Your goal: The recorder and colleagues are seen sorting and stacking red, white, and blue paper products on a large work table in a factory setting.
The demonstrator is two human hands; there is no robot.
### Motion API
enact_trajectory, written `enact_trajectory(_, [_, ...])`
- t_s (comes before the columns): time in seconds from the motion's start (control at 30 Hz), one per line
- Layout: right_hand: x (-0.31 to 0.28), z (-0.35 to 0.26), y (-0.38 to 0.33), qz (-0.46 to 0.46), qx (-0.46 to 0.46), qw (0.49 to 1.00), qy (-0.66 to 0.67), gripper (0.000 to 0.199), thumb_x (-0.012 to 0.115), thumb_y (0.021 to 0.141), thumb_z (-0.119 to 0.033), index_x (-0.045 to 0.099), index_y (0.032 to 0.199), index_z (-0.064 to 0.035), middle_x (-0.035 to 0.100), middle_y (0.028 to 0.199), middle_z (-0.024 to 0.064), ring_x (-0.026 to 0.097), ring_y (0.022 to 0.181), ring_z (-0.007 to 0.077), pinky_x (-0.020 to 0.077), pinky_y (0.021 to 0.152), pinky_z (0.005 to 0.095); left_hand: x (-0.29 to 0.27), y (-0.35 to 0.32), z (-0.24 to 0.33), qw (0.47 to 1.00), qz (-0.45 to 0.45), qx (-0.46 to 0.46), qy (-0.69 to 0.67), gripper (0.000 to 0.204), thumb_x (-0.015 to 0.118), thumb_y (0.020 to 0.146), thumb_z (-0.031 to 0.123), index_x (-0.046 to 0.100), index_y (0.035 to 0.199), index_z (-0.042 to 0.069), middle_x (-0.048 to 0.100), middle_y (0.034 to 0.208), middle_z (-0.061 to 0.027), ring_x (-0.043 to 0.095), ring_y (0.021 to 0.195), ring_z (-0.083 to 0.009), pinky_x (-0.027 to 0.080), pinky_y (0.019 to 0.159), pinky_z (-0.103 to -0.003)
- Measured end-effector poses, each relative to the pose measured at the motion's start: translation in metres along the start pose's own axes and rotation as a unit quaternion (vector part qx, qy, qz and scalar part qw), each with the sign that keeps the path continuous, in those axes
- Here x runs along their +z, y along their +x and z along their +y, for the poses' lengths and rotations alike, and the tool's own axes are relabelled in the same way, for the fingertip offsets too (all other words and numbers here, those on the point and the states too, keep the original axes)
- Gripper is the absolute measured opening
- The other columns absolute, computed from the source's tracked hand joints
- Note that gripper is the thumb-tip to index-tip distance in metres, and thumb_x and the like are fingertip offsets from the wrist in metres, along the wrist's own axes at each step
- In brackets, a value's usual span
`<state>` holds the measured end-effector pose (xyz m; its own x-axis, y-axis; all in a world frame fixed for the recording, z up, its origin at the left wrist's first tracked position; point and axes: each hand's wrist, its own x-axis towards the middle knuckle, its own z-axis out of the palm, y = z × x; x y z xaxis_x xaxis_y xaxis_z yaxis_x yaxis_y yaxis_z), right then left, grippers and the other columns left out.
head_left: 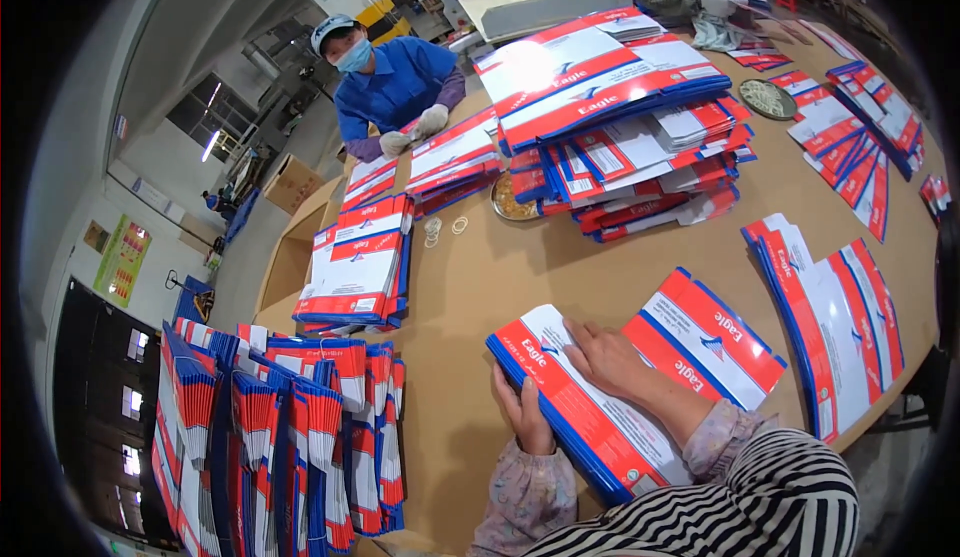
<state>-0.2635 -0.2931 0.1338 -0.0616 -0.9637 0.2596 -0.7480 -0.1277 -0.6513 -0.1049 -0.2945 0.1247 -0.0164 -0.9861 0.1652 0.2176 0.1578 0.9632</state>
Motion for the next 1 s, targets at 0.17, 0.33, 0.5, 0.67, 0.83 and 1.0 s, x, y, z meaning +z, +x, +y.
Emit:
enact_trajectory(0.17, [-0.002,0.0,0.001,-0.001,-0.006,1.0,-0.002,0.048,0.049,0.092,-0.03,0.046,0.128,0.002,0.061,0.093,0.0235,0.063,0.077,0.0401,0.0509,0.069,0.0483,0.001,0.001,0.002,1.0,0.0,-0.011,-0.024,0.06,0.049,0.094,0.013,0.02,0.144,-0.002,0.035,0.142,-0.0147,0.037,0.127,-0.0227,0.027,0.108,-0.037])
enact_trajectory(0.33, [-0.004,-0.002,0.005,-0.01,0.005,1.0,0.002,0.048,0.049,0.093,-0.03,0.046,0.128,0.0021,0.061,0.091,0.0234,0.063,0.079,0.0411,0.0503,0.072,0.0484,-0.004,0.004,-0.006,1.0,0.003,-0.008,-0.026,0.061,0.051,0.093,0.01,0.02,0.144,-0.002,0.035,0.141,-0.0144,0.038,0.126,-0.0223,0.029,0.108,-0.037])
enact_trajectory(0.5, [-0.005,0.0,0.002,0.046,-0.047,0.998,0.025,0.055,0.057,0.089,-0.025,0.039,0.135,0.0001,0.054,0.113,0.0256,0.063,0.081,0.0373,0.0503,0.078,0.0443,0.002,-0.004,0.007,0.999,0.028,-0.024,-0.033,0.063,0.054,0.092,0.012,0.021,0.144,-0.002,0.038,0.139,-0.0154,0.041,0.124,-0.0225,0.031,0.107,-0.035])
enact_trajectory(0.67, [-0.066,-0.033,0.019,-0.054,0.032,0.903,0.425,0.087,0.068,0.082,-0.01,0.012,0.149,-0.0094,0.045,0.133,0.0176,0.056,0.071,0.0084,0.0477,0.063,0.0226,0.002,0.0,0.0,0.999,0.013,-0.023,-0.042,0.066,0.057,0.091,0.014,0.021,0.143,-0.002,0.041,0.137,-0.0161,0.042,0.123,-0.0227,0.032,0.106,-0.036])
enact_trajectory(0.83, [-0.18,-0.178,0.017,-0.221,-0.28,0.707,0.61,0.102,0.063,0.08,0.004,-0.007,0.151,-0.0175,0.031,0.146,0.0256,0.044,0.055,0.0014,0.0424,0.056,0.0188,-0.011,0.003,-0.007,0.999,-0.004,0.03,-0.035,0.064,0.059,0.09,0.016,0.026,0.141,-0.004,0.046,0.132,-0.0175,0.049,0.116,-0.0241,0.038,0.101,-0.035])
enact_trajectory(1.0, [-0.175,-0.201,0.05,-0.189,-0.307,0.764,0.535,0.078,0.057,0.087,-0.003,0.014,0.151,-0.0148,0.035,0.145,0.02,0.061,0.084,0.0165,0.0498,0.072,0.0286,-0.018,0.014,-0.027,0.997,0.028,0.033,0.06,0.064,0.063,0.088,0.018,0.031,0.14,-0.003,0.048,0.133,-0.0195,0.05,0.116,-0.025,0.038,0.101,-0.034])
